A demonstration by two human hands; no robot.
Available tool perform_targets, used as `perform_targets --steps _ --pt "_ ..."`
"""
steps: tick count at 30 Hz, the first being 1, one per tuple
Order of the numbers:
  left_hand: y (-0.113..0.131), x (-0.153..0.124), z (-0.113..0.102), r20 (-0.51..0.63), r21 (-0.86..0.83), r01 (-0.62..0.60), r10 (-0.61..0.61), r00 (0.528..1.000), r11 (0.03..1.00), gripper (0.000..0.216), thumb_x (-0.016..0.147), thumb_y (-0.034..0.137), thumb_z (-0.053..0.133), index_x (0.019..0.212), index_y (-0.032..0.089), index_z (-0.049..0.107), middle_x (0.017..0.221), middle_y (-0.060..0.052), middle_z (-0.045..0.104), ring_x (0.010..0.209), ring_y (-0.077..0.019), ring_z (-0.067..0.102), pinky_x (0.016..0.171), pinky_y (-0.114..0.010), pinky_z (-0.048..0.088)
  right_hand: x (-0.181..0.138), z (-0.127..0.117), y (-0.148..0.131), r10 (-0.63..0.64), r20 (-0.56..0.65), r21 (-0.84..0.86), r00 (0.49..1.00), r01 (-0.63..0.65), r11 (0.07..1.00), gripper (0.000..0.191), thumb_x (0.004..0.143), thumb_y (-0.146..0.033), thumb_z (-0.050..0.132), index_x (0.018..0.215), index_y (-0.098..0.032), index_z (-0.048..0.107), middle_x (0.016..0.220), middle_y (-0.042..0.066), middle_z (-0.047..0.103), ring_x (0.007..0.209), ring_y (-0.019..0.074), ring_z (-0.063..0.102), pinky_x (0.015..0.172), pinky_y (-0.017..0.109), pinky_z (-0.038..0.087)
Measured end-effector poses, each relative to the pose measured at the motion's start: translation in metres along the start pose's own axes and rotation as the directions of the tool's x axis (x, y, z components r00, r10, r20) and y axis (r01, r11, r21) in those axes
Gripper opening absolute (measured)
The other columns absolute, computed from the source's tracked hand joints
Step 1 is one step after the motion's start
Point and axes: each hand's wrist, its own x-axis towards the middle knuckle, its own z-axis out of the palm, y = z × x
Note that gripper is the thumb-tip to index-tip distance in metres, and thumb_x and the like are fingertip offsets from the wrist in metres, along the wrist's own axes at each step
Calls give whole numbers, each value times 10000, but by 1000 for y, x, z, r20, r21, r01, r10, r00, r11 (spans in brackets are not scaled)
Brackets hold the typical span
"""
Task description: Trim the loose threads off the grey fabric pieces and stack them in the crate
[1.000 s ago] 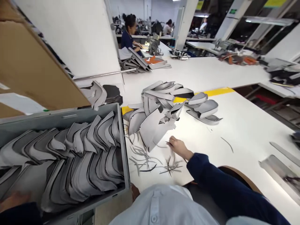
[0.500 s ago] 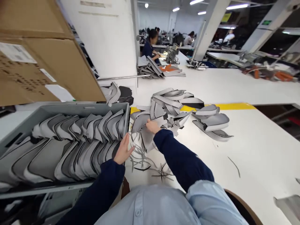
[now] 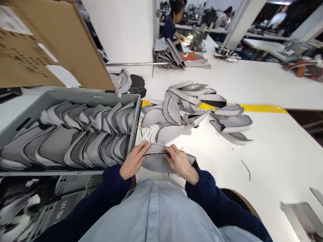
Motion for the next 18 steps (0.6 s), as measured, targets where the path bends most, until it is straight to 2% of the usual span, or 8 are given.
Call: perform_targets --steps 3,5,7,9,11,14,16,18 --pt "10 -8 -13 75 -155 61 -50 996 986 453 886 223 359 1321 184 479 1267 -110 533 1171 -222 486 1012 -380 380 -6 1 -8 46 50 239 998 -57 969 227 915 -318 423 795 -172 549 763 27 556 691 137 532 632 245 418" --pt "20 -9 -25 220 -320 157 -88 971 934 425 902 309 367 1260 168 546 1146 -96 620 1081 -220 554 969 -355 411 -7 -2 -8 60 170 407 984 -126 905 334 905 -409 440 691 -165 519 658 -9 505 609 110 483 578 223 390" --pt "32 -9 -36 382 -457 308 -129 915 834 402 883 401 419 1099 155 652 992 -74 681 969 -222 600 900 -327 448 -7 -5 -7 18 327 529 945 -199 825 415 872 -506 465 644 -161 499 592 -35 460 551 90 437 521 202 359" --pt "44 -9 -43 493 -532 489 -217 843 691 406 835 492 482 814 149 699 753 -45 681 740 -194 613 723 -281 489 -9 -9 -6 -17 385 562 923 -220 798 466 847 -580 460 663 -155 518 586 -36 467 548 89 435 512 196 362" --pt "52 -10 -43 556 -576 636 -324 765 514 455 758 570 549 592 153 621 548 -10 593 523 -143 520 529 -244 432 -11 -14 -9 0 296 487 955 -151 860 499 842 -623 427 803 -147 568 686 -1 534 615 110 482 565 218 406" --pt "59 -11 -36 594 -608 744 -463 658 277 492 627 631 644 528 157 558 493 9 536 461 -115 442 468 -238 362 -14 -24 -19 -48 107 219 993 23 975 601 869 -635 314 1154 -142 504 935 87 549 730 154 524 642 283 458" --pt "60 -12 -32 568 -629 751 -540 621 201 488 566 640 680 548 165 568 521 9 546 501 -129 468 504 -249 384 -15 -30 -26 -133 76 62 988 129 990 577 920 -569 224 1275 -161 423 998 101 516 734 155 526 647 292 471" --pt "60 -11 -29 536 -644 742 -583 611 186 476 563 645 672 569 180 571 540 5 550 552 -152 499 547 -265 411 -14 -34 -29 -193 50 -43 980 195 980 502 959 -478 192 1270 -171 439 958 80 521 698 136 522 624 262 463"
